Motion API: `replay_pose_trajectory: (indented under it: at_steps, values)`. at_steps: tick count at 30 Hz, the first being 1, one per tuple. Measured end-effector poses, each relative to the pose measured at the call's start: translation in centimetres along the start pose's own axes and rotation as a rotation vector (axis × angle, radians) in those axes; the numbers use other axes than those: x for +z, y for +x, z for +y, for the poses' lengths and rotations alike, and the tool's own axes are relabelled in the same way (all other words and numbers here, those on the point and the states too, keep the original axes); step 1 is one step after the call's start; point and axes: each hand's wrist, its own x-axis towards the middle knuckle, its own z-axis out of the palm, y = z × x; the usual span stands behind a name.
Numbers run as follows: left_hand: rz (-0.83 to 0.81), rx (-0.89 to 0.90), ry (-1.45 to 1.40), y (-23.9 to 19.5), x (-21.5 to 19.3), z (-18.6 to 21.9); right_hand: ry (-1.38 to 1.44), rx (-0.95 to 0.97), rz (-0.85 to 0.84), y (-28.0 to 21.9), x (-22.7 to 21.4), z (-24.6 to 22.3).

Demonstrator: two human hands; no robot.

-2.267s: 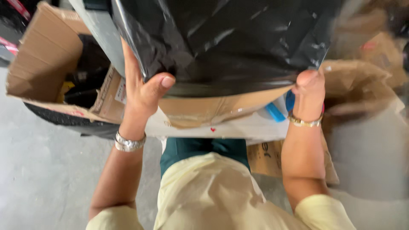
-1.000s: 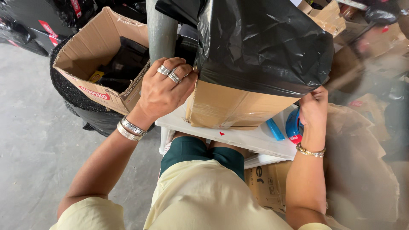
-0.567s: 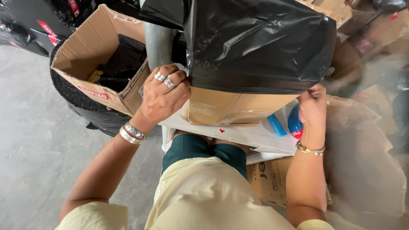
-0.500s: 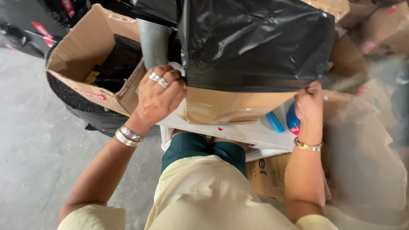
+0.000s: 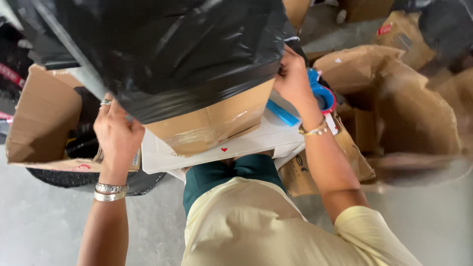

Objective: The person places a small box into a black plastic bag, tapes the bag closed using a tape dispenser, and applies a shipping label to the package.

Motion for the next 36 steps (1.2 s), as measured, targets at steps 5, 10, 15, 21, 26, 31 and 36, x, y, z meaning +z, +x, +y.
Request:
replay_pose_trajectory:
  at_steps: [5, 10, 15, 21, 26, 31, 36]
  values:
    - [0.105, 0.213, 0.096, 0.9, 0.6, -0.9, -0.330, -0.452, 0.114, 1.4, 0.4, -2.9]
    - [0.005, 0.106, 0.176, 1.2, 1.2, -2.3, -0.369, -0.392, 0.163, 2.7, 0.6, -2.0]
    - [0.094, 0.339, 0.387, 0.0, 2.4, -7.5, -0.311, -0.364, 0.162, 3.7, 0.9, -1.2]
    - [0.113, 0.374, 0.539, -0.7, 3.3, -12.2, -0.272, -0.371, 0.077, 4.6, 0.3, -1.2]
    - [0.047, 0.298, 0.241, -0.8, 2.0, -11.1, -0.054, -0.426, -0.103, 4.7, -1.6, -2.1]
    - [0.041, 0.235, 0.497, -2.3, 2.9, -11.7, -0.258, -0.439, 0.009, 4.6, -0.5, -1.6]
    - [-0.043, 0.106, 0.526, -1.3, 4.1, -11.6, -0.282, -0.358, 0.049, 5.0, 0.2, -0.8]
